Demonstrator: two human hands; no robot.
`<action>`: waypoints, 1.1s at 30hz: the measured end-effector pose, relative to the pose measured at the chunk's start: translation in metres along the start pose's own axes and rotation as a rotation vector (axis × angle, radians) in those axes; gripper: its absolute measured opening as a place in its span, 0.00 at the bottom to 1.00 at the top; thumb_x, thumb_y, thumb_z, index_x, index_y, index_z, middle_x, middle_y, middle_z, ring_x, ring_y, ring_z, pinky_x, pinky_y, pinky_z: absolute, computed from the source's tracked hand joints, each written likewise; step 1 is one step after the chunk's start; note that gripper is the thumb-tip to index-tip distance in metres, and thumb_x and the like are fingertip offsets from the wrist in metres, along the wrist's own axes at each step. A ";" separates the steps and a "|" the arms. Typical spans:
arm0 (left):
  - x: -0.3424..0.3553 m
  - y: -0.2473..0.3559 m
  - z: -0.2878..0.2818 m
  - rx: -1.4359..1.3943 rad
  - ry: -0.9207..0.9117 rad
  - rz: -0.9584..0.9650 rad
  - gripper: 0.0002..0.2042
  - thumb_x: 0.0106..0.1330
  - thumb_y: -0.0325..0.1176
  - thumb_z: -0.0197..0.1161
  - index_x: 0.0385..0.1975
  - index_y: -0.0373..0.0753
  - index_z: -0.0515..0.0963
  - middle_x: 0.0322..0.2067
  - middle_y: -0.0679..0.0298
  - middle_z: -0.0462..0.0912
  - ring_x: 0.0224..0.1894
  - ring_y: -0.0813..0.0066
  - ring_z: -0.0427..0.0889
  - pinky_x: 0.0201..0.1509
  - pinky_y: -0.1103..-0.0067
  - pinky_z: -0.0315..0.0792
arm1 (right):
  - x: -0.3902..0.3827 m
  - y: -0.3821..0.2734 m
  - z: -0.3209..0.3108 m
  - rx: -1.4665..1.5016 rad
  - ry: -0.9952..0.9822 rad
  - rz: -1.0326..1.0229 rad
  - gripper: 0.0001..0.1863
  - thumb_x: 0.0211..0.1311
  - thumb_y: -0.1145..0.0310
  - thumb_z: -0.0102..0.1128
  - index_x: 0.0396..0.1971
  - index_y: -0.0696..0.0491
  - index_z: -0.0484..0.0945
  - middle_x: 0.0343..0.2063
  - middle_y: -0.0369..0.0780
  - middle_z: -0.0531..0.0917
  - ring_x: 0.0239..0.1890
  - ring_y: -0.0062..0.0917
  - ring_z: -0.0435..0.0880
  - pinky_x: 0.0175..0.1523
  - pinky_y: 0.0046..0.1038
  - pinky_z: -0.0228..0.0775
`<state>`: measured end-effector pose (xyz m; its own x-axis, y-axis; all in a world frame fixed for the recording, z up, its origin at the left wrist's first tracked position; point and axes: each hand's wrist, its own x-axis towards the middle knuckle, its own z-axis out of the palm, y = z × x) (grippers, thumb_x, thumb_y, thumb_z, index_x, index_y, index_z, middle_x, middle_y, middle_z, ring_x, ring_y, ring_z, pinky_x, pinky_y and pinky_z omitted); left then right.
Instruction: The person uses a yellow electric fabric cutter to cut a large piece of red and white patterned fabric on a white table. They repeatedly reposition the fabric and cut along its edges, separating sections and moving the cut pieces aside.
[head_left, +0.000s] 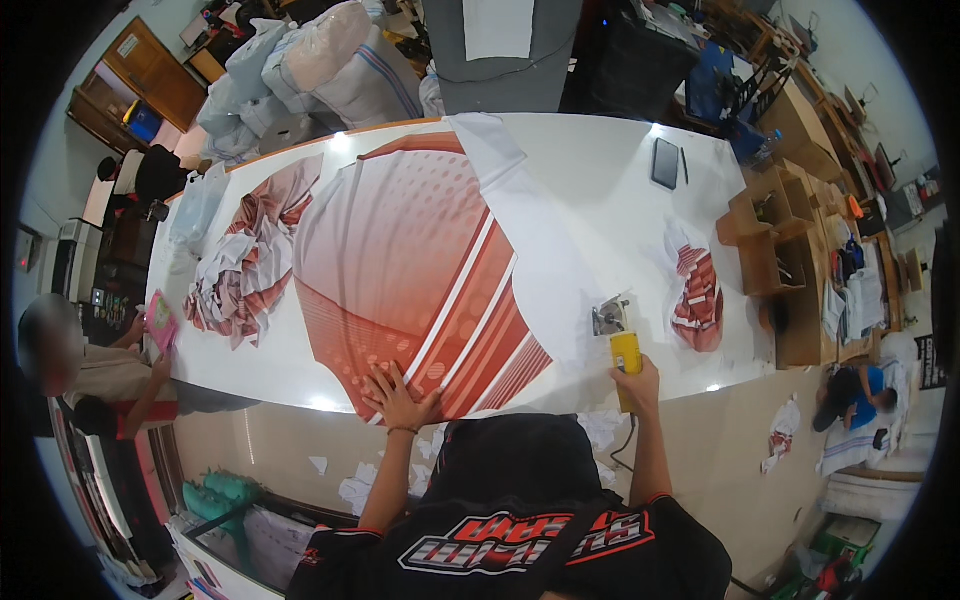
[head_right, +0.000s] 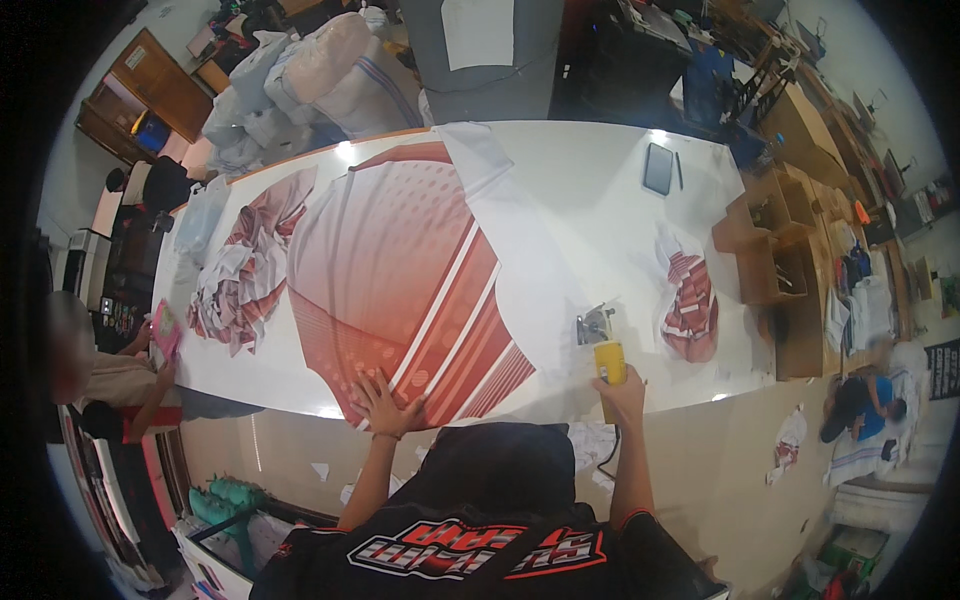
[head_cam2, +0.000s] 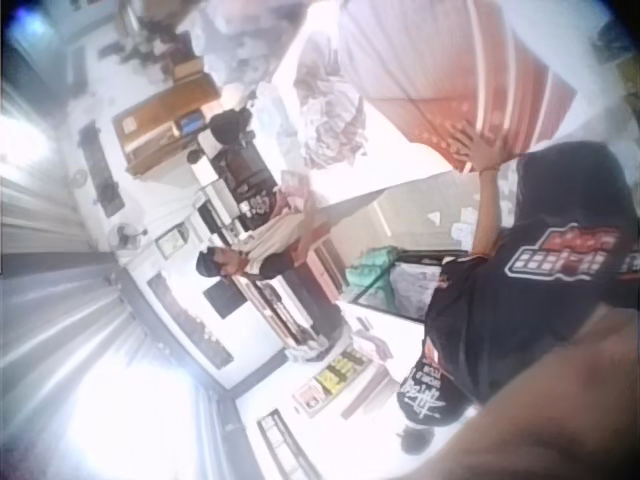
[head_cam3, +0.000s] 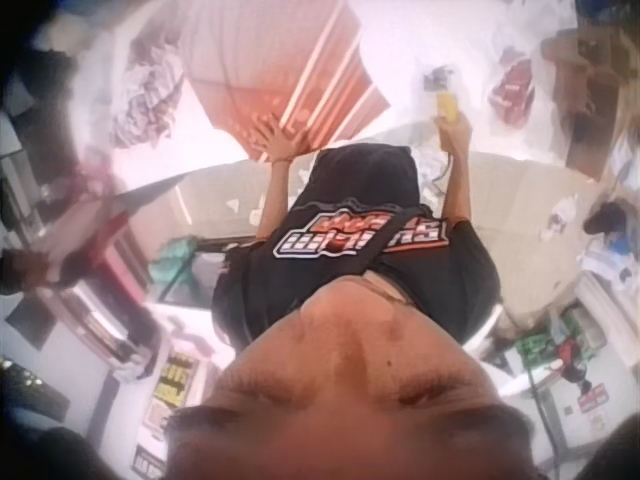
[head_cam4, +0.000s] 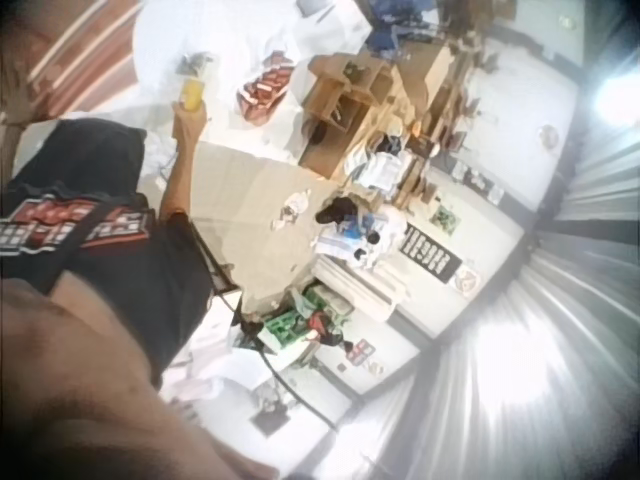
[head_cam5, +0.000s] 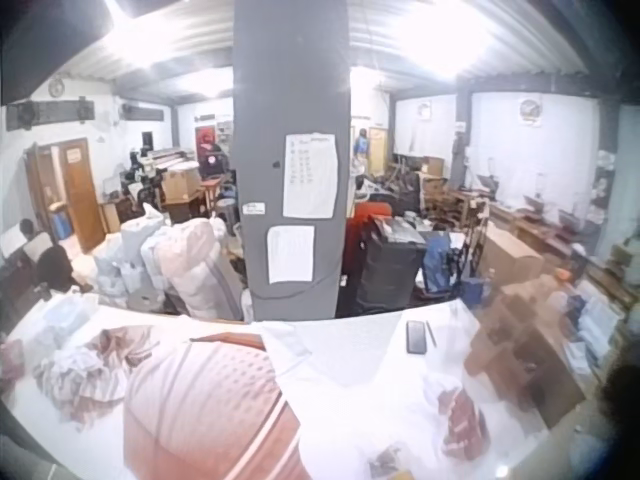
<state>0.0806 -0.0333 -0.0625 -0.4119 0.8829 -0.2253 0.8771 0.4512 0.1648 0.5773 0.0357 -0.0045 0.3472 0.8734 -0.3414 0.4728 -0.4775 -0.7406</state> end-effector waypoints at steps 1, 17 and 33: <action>-0.010 -0.002 0.002 -0.008 -0.005 0.000 0.66 0.50 0.81 0.65 0.83 0.45 0.45 0.82 0.43 0.31 0.81 0.28 0.27 0.75 0.29 0.27 | -0.004 0.005 -0.001 -0.029 0.016 0.010 0.29 0.46 0.60 0.83 0.46 0.61 0.82 0.36 0.45 0.88 0.36 0.31 0.88 0.45 0.33 0.80; 0.028 -0.034 -0.022 -0.037 0.076 0.362 0.60 0.55 0.75 0.67 0.82 0.44 0.51 0.81 0.39 0.39 0.83 0.34 0.32 0.81 0.41 0.29 | -0.067 -0.008 -0.001 -0.418 0.186 0.158 0.29 0.44 0.55 0.80 0.44 0.58 0.84 0.39 0.51 0.89 0.42 0.45 0.90 0.50 0.43 0.80; 0.016 -0.040 -0.016 -0.039 0.044 0.391 0.63 0.52 0.76 0.69 0.83 0.44 0.49 0.81 0.38 0.38 0.82 0.32 0.34 0.80 0.39 0.32 | -0.117 0.022 0.005 -0.269 0.145 0.044 0.27 0.45 0.62 0.79 0.46 0.58 0.81 0.38 0.51 0.87 0.46 0.49 0.87 0.51 0.44 0.78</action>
<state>0.0346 -0.0349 -0.0577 -0.0593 0.9935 -0.0974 0.9602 0.0835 0.2666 0.5428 -0.0765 0.0162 0.4755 0.8375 -0.2692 0.6453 -0.5401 -0.5403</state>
